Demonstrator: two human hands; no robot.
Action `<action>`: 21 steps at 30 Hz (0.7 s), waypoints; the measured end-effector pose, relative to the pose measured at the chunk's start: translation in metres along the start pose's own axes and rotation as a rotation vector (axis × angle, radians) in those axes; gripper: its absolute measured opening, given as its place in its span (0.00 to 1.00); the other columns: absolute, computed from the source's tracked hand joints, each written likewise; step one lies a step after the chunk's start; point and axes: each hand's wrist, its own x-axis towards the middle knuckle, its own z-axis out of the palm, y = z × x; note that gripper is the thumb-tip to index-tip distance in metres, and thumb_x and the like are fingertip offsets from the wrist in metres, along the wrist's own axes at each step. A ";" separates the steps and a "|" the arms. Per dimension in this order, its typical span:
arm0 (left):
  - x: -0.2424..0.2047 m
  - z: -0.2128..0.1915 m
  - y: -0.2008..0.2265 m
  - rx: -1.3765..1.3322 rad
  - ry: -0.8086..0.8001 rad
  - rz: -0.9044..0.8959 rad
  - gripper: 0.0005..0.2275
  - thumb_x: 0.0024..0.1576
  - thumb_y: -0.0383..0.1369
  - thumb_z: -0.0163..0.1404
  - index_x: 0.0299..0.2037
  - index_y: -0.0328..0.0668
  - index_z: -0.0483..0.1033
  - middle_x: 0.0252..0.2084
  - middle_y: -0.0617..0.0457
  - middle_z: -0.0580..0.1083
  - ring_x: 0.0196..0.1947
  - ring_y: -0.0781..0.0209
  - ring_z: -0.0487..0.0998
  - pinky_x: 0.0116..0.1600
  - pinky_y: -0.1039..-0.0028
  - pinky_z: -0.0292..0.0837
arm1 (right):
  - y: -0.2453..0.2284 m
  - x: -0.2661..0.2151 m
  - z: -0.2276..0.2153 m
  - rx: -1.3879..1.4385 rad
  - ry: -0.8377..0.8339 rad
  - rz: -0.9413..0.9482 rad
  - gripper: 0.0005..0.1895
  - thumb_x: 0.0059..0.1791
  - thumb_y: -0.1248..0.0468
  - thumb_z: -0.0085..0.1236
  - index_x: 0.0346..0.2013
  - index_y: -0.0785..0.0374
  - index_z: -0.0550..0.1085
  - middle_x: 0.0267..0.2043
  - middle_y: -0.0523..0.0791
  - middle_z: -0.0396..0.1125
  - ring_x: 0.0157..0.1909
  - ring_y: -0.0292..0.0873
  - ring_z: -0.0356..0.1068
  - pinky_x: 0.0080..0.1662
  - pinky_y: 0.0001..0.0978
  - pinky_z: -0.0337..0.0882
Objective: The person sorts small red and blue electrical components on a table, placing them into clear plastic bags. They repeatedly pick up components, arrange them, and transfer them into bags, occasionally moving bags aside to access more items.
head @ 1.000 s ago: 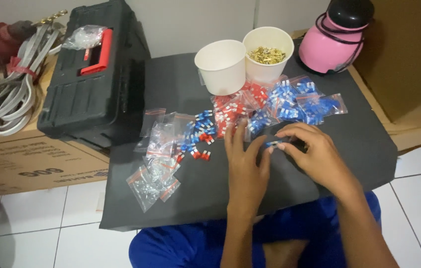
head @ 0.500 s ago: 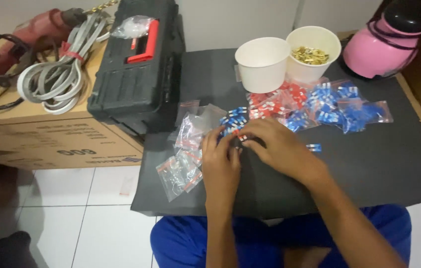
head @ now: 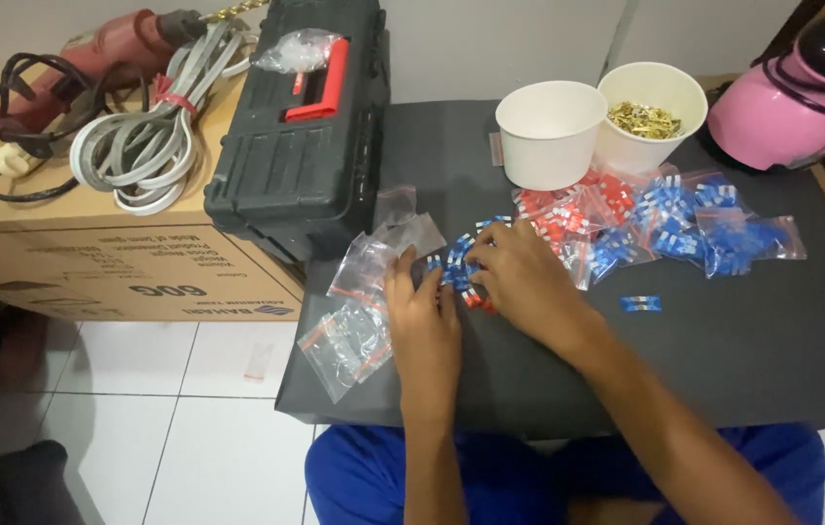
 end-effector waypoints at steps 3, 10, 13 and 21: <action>-0.001 0.003 -0.003 0.010 -0.011 -0.022 0.09 0.53 0.22 0.58 0.43 0.31 0.82 0.61 0.37 0.70 0.66 0.37 0.66 0.69 0.54 0.62 | -0.002 -0.002 0.001 0.021 0.032 -0.036 0.11 0.48 0.62 0.61 0.45 0.58 0.80 0.46 0.47 0.71 0.48 0.53 0.68 0.49 0.42 0.69; -0.001 0.008 -0.002 0.058 0.009 -0.041 0.08 0.54 0.24 0.58 0.44 0.38 0.82 0.60 0.42 0.71 0.65 0.40 0.68 0.69 0.53 0.62 | -0.007 -0.003 -0.016 0.164 -0.037 0.055 0.11 0.49 0.65 0.60 0.46 0.58 0.78 0.42 0.47 0.73 0.47 0.51 0.71 0.49 0.41 0.70; -0.003 0.011 -0.005 0.047 0.010 -0.005 0.08 0.56 0.28 0.57 0.44 0.41 0.80 0.63 0.44 0.69 0.68 0.38 0.64 0.71 0.50 0.58 | -0.002 -0.005 -0.011 0.142 0.049 0.007 0.13 0.47 0.64 0.63 0.47 0.57 0.76 0.42 0.46 0.72 0.47 0.53 0.71 0.50 0.45 0.70; -0.006 0.009 -0.003 -0.111 0.111 0.093 0.07 0.57 0.30 0.58 0.45 0.47 0.79 0.59 0.49 0.73 0.68 0.42 0.66 0.73 0.37 0.42 | -0.003 -0.015 -0.023 0.368 0.148 0.035 0.06 0.49 0.67 0.61 0.41 0.58 0.78 0.36 0.45 0.72 0.42 0.51 0.73 0.47 0.43 0.71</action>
